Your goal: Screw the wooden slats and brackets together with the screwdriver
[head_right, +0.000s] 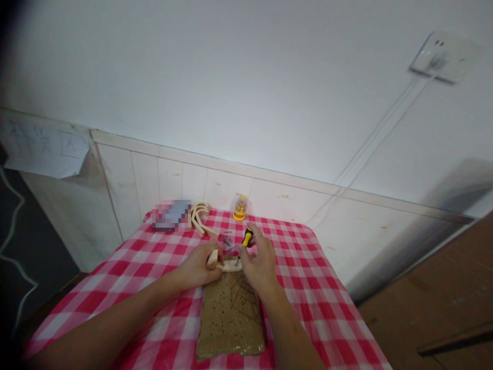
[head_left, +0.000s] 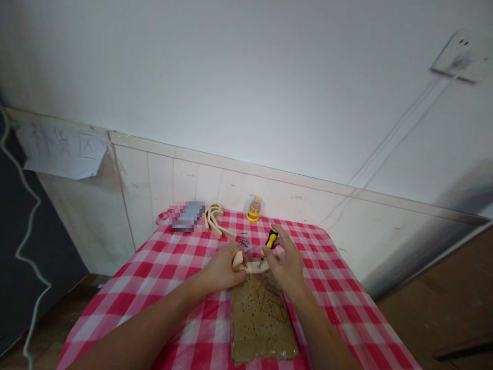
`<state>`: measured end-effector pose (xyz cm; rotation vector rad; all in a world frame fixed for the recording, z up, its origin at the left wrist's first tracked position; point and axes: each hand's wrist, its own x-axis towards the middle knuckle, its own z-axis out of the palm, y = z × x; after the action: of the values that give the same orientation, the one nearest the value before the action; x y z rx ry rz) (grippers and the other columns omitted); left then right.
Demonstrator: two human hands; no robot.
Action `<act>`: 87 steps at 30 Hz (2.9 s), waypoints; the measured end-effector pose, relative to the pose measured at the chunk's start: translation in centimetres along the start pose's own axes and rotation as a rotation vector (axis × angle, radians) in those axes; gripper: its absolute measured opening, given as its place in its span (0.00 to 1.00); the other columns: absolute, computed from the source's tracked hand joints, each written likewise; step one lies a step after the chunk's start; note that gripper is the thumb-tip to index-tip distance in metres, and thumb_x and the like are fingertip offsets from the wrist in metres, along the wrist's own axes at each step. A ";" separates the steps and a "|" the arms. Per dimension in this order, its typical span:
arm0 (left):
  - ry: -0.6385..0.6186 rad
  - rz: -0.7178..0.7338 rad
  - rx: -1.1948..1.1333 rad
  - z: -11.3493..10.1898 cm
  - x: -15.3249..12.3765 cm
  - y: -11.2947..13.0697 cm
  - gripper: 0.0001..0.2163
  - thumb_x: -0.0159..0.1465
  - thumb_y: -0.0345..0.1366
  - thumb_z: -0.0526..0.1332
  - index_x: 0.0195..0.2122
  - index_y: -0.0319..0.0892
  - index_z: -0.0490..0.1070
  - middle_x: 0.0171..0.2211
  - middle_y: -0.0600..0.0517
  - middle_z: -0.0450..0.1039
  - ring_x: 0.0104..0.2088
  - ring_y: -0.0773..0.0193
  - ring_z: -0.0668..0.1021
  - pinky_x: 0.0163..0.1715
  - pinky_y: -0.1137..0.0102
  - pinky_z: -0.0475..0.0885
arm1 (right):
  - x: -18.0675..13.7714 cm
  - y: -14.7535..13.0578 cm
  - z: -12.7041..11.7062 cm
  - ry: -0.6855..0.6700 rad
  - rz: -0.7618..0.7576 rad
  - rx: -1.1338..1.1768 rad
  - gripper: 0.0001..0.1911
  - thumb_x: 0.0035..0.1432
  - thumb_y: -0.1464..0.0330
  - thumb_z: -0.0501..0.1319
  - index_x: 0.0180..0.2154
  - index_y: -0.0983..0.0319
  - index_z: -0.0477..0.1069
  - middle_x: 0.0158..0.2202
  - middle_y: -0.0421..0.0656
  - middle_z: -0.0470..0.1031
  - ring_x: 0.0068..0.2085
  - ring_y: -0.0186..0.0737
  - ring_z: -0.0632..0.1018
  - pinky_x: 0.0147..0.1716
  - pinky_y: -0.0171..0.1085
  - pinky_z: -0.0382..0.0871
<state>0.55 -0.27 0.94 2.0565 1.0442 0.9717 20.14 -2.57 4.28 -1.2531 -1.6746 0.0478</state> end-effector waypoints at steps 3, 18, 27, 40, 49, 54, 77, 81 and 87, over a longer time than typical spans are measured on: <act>-0.001 0.007 0.003 0.0 0.0 -0.1 0.08 0.47 0.25 0.61 0.28 0.41 0.66 0.29 0.54 0.68 0.29 0.64 0.70 0.30 0.71 0.61 | 0.1 -0.1 0.0 -0.007 0.035 0.002 0.27 0.58 0.66 0.64 0.59 0.59 0.69 0.35 0.42 0.77 0.36 0.44 0.79 0.35 0.39 0.75; -0.003 -0.020 -0.004 -0.1 0.0 0.1 0.08 0.46 0.25 0.61 0.27 0.42 0.66 0.28 0.55 0.67 0.29 0.64 0.70 0.30 0.71 0.61 | 0.1 -0.3 0.2 0.019 0.062 0.022 0.27 0.58 0.67 0.62 0.60 0.59 0.69 0.32 0.40 0.75 0.34 0.41 0.78 0.31 0.37 0.75; -0.026 -0.023 -0.051 -0.1 0.0 0.1 0.08 0.47 0.26 0.60 0.27 0.42 0.64 0.28 0.55 0.67 0.28 0.65 0.69 0.28 0.72 0.60 | -0.2 -0.4 0.2 -0.019 -0.032 0.024 0.27 0.59 0.68 0.63 0.60 0.58 0.69 0.37 0.42 0.79 0.36 0.42 0.80 0.38 0.41 0.78; -0.018 -0.031 -0.025 -0.2 0.0 0.2 0.08 0.46 0.26 0.60 0.27 0.42 0.64 0.28 0.55 0.67 0.28 0.65 0.69 0.28 0.71 0.60 | 0.1 -0.2 0.1 0.003 0.005 0.247 0.19 0.63 0.69 0.59 0.55 0.58 0.73 0.38 0.44 0.82 0.35 0.40 0.82 0.34 0.37 0.79; -0.015 -0.022 -0.029 -0.2 -0.1 0.1 0.08 0.47 0.26 0.60 0.27 0.42 0.64 0.28 0.55 0.66 0.28 0.65 0.69 0.28 0.72 0.60 | 0.3 -0.7 0.0 0.045 0.010 0.206 0.18 0.61 0.69 0.63 0.53 0.59 0.74 0.35 0.41 0.79 0.32 0.38 0.79 0.33 0.37 0.77; -0.012 -0.020 -0.018 -0.1 -0.1 0.1 0.08 0.47 0.26 0.60 0.27 0.42 0.63 0.27 0.56 0.66 0.28 0.66 0.68 0.28 0.72 0.59 | 0.3 -0.6 0.2 0.072 -0.008 0.202 0.17 0.60 0.69 0.63 0.51 0.59 0.75 0.33 0.40 0.77 0.30 0.36 0.77 0.32 0.36 0.75; -0.004 -0.015 -0.007 -0.1 -0.1 0.0 0.07 0.47 0.27 0.60 0.28 0.42 0.65 0.28 0.55 0.67 0.29 0.65 0.70 0.28 0.72 0.61 | 0.1 -0.4 0.4 0.101 -0.013 0.188 0.14 0.59 0.67 0.64 0.48 0.57 0.73 0.35 0.42 0.78 0.34 0.40 0.80 0.30 0.37 0.76; 0.001 -0.015 -0.010 0.1 -0.1 -0.3 0.07 0.47 0.27 0.60 0.28 0.42 0.66 0.28 0.55 0.67 0.29 0.65 0.70 0.29 0.72 0.61 | -0.3 -0.2 0.5 0.043 0.058 0.265 0.15 0.62 0.67 0.62 0.51 0.57 0.70 0.42 0.46 0.81 0.41 0.45 0.83 0.28 0.36 0.77; -0.004 -0.021 -0.029 0.0 -0.1 -0.2 0.08 0.47 0.26 0.60 0.29 0.42 0.66 0.28 0.56 0.67 0.28 0.66 0.69 0.28 0.73 0.60 | -0.1 -0.2 0.7 0.068 0.023 0.256 0.15 0.61 0.68 0.63 0.50 0.57 0.71 0.39 0.44 0.81 0.37 0.42 0.83 0.36 0.40 0.79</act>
<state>0.48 -0.25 0.74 2.0198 1.0415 0.9659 19.49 -2.42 4.00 -1.0685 -1.5418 0.2241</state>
